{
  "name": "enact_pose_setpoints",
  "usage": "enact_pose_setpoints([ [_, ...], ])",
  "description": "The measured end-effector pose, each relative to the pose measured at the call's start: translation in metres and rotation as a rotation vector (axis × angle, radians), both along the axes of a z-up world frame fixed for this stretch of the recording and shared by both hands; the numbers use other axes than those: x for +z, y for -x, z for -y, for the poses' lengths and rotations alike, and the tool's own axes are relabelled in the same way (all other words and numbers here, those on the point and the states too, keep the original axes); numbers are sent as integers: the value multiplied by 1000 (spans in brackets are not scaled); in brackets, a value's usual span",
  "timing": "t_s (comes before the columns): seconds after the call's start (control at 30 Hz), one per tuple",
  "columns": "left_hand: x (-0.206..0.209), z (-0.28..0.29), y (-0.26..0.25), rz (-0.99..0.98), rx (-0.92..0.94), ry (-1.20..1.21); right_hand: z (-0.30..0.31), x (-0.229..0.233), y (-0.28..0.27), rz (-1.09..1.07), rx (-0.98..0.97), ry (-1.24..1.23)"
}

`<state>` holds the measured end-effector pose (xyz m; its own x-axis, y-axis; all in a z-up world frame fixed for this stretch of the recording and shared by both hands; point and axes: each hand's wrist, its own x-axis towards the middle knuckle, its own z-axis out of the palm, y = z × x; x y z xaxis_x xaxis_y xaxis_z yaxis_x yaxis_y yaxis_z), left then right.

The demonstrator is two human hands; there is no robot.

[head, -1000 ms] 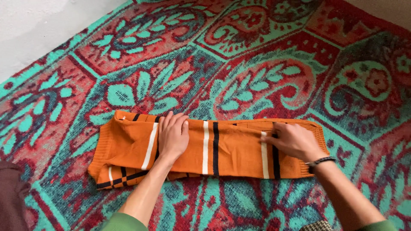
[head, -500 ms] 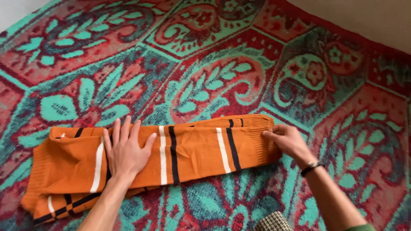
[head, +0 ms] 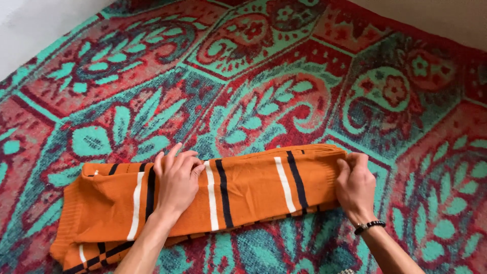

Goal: Folding an orange sweater, brown pants, and a black sweater on the floor and placing them in a closet.

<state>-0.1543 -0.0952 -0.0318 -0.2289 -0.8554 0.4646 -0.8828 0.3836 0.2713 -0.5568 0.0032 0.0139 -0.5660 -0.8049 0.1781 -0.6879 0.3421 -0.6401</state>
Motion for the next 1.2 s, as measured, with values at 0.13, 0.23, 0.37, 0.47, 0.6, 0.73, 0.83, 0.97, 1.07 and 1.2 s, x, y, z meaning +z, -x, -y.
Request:
enact_pose_setpoints([
  [0.13,20,-12,22,61,49,75,11,-1,3,-33,-25,-2],
  [0.23,50,-32,48,74,49,-96,17,-2,-21,-379,-13,-19],
  [0.37,33,-44,61,114,-210,-178,27,-1,-109,-595,648,348],
  [0.47,29,-44,49,187,-203,-156,29,1,-139,-423,876,246],
  [0.6,22,-33,-18,297,-64,-137,23,-1,-134,-571,778,125],
  [0.73,32,-21,-65,255,74,-231,23,-18,-134,-597,761,9],
  [0.83,37,-18,-73,192,267,-399,22,-18,-134,-618,746,30],
  [0.97,45,-32,-8,213,118,58,21,-9,-137,-681,742,39],
  [1.07,24,-45,39,99,-131,29,15,-6,-119,-651,704,-13],
  [1.2,20,-52,47,204,-79,-196,10,-21,-53,-855,214,116],
])
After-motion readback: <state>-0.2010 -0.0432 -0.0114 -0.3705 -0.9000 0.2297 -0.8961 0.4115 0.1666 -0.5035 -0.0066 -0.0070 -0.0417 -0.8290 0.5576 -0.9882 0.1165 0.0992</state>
